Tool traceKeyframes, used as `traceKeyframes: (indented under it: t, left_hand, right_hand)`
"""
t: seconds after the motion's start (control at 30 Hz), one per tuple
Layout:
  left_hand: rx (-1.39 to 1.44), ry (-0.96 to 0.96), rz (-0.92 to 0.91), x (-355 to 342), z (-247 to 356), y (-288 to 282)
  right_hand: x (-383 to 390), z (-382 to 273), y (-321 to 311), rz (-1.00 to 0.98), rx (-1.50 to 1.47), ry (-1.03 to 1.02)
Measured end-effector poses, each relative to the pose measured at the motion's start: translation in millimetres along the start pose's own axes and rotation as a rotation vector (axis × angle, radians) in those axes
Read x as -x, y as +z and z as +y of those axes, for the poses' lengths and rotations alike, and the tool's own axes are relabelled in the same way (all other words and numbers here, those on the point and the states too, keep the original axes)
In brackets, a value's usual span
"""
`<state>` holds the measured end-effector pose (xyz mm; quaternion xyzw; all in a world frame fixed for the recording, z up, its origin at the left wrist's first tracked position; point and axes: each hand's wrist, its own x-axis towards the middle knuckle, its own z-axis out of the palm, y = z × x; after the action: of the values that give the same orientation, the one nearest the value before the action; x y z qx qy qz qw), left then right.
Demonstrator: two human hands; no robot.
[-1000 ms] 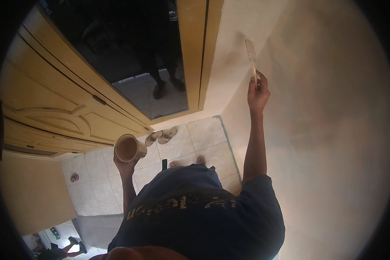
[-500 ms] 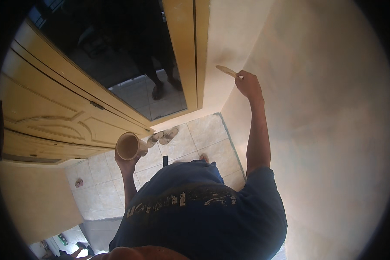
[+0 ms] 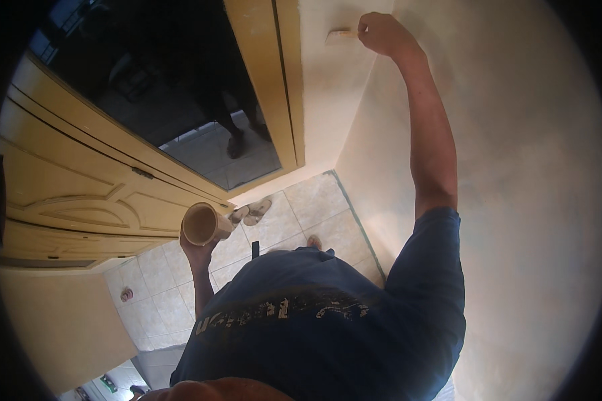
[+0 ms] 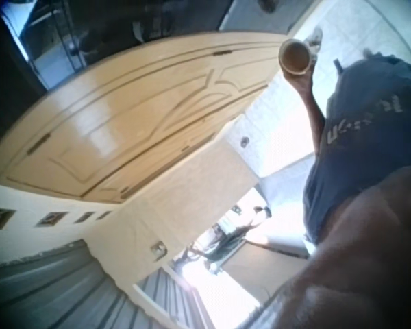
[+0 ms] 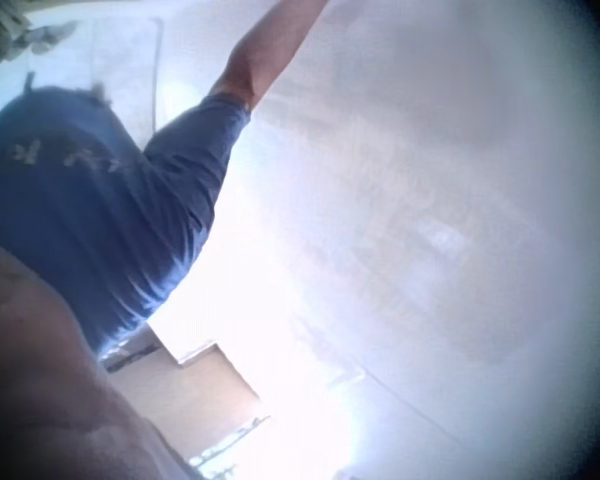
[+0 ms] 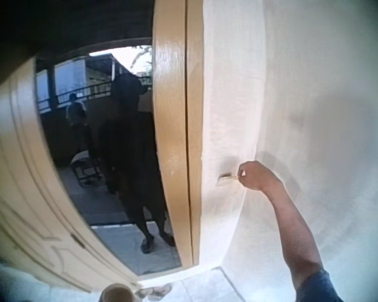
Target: The person paints a wall section near a door frame using a paintbrush and a small container of paint. They repeatedly dip the brush into the container and apply paint to the wall in vertical strokes.
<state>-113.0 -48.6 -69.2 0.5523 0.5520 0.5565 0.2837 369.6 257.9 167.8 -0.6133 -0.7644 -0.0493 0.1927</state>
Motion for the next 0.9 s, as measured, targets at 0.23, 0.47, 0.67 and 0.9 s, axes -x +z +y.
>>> traceKeyframes:
  t: [0.23,0.47,0.67,0.9]
  left_hand:
    - [0.039,-0.012,-0.020,-7,-10,-1]
    - [-0.001,-0.026,0.006,-7,-11,-4]
    - [-0.004,-0.046,-0.008,-10,-22,-14]
    - [-0.005,-0.035,-0.042,-29,4,-20]
  right_hand:
    - [-9,-12,-52,0.175,0.112,-0.035]
    - [36,-49,-97,0.416,-0.027,0.027]
    - [44,-43,-49,0.691,-0.201,0.294]
    - [28,-22,120,0.778,-0.292,0.145]
